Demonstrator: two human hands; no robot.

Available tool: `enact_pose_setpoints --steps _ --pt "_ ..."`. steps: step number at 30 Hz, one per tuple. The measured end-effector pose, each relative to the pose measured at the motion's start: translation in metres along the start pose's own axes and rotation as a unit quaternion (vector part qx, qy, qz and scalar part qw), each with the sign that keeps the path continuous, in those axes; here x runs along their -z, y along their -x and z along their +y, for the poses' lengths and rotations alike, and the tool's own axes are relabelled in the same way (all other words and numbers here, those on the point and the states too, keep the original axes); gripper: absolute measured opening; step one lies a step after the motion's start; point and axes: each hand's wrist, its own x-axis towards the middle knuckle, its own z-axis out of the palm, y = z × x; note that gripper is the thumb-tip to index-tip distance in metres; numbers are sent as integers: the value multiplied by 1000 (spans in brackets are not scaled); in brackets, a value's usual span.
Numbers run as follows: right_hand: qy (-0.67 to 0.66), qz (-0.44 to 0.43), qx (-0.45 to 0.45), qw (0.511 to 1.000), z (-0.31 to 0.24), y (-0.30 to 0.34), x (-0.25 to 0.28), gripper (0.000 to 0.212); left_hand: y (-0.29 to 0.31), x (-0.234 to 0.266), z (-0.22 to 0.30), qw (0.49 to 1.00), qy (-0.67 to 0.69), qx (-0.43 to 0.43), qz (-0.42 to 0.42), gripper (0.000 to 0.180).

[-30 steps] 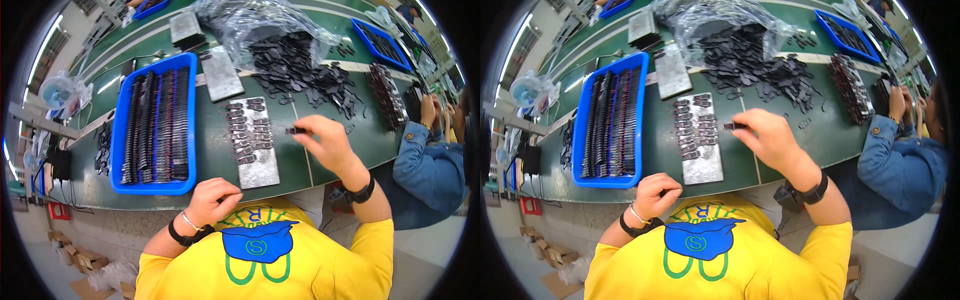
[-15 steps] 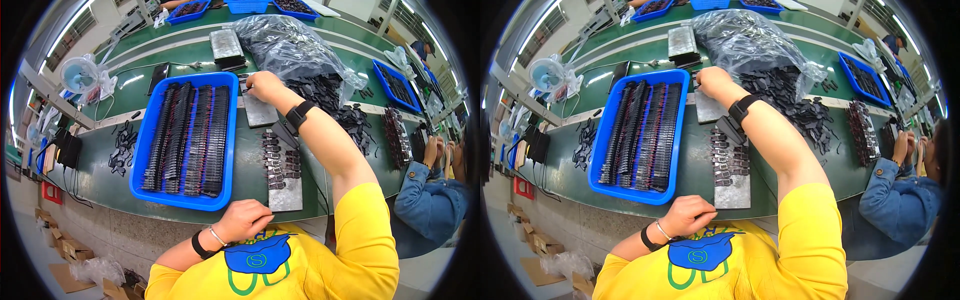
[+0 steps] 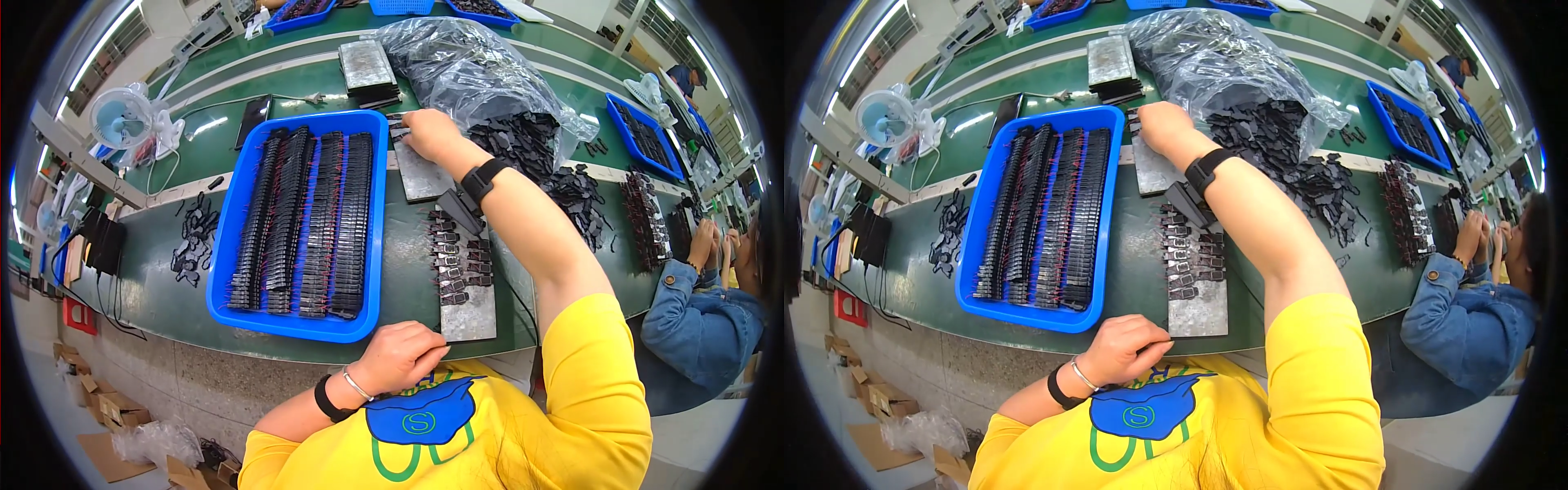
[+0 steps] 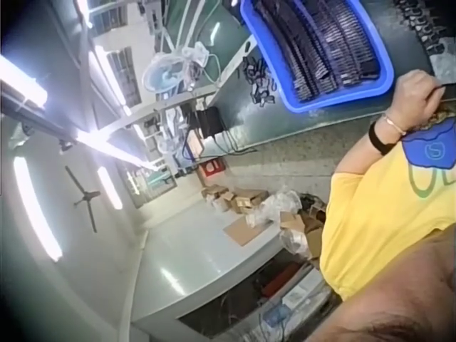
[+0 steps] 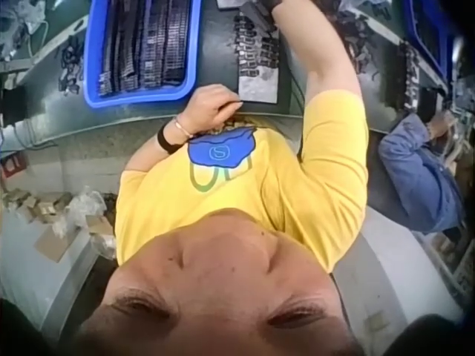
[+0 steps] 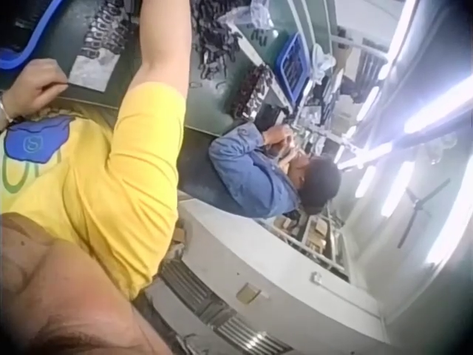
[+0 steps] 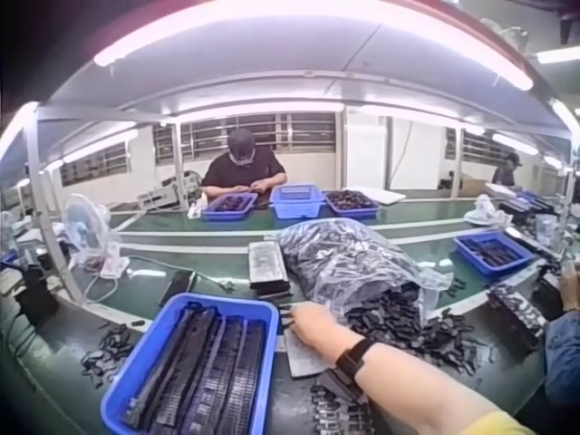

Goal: The person assembles electronic components by hand, picking up a small black housing and a speaker unit, fitting them together, and placing the assembled unit onto a metal plate. This process is repeated, with the person occasionally reaching into a blue tray to retrieve more parts.

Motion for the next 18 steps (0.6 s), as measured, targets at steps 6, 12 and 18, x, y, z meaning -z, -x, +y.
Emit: enact_pose_setpoints --steps 6,12,18 --pt "-151 61 89 983 5 68 69 19 2 0 -2 1000 6 5 9 9" --pt "-229 -97 149 957 -8 201 119 17 0 1 -2 1000 8 4 -4 10" --pt "-252 -56 4 966 -14 269 91 24 -4 -2 -2 1000 -10 1 -26 12"
